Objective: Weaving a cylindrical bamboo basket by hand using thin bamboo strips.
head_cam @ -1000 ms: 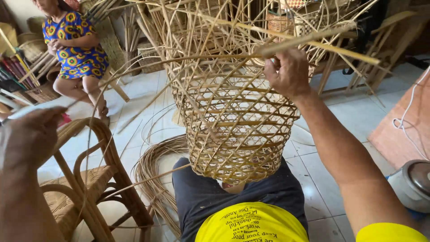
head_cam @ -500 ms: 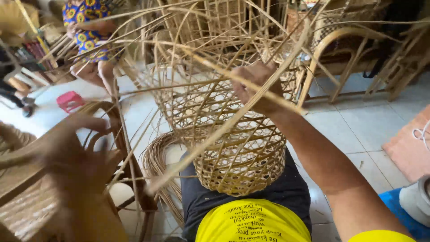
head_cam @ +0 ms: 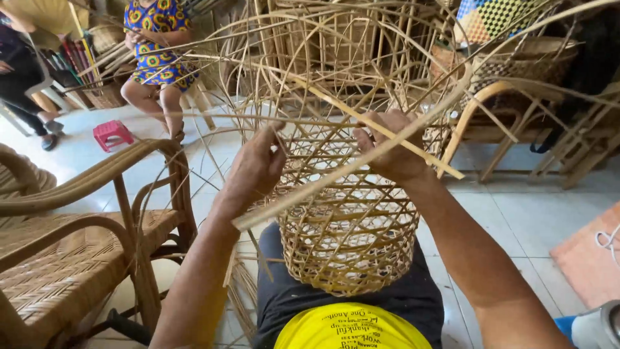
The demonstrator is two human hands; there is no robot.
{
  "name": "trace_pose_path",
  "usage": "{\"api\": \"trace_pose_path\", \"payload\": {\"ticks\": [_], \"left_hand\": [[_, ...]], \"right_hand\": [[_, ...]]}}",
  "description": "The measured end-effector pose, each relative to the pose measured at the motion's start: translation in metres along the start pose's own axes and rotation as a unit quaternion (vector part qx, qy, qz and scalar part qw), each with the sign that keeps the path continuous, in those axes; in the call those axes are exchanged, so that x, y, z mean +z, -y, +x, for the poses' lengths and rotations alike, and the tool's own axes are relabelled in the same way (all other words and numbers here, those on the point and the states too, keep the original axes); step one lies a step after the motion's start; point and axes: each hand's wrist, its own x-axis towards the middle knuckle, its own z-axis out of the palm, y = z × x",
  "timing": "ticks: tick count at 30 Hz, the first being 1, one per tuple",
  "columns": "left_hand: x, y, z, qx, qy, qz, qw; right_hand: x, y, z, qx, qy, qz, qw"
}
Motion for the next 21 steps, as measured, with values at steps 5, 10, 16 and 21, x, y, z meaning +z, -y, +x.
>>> {"api": "trace_pose_path", "payload": {"ticks": [5,10,16,21], "left_hand": [[-0.008,0.0,0.002,-0.075,-0.04,-0.075,0.994],[-0.027,-0.01,0.011,0.059,-0.147,-0.398,0.903],[-0.036,-0.043,0.059,0.263,-0.135,-0.36,0.885],[-0.011,-0.055,0.094,0.167,0.01,-0.421,0.891]], "right_hand": [[-0.01,0.01,0.005,0.007,0.008,-0.002,1.0],[-0.008,0.007,0.004,0.014,0.02,-0.002,1.0],[0.003,0.008,0.01,-0.018,-0.045,0.02,0.999],[-0.004,0.012,0.012,-0.009,-0.04,-0.003,0.999]]}}
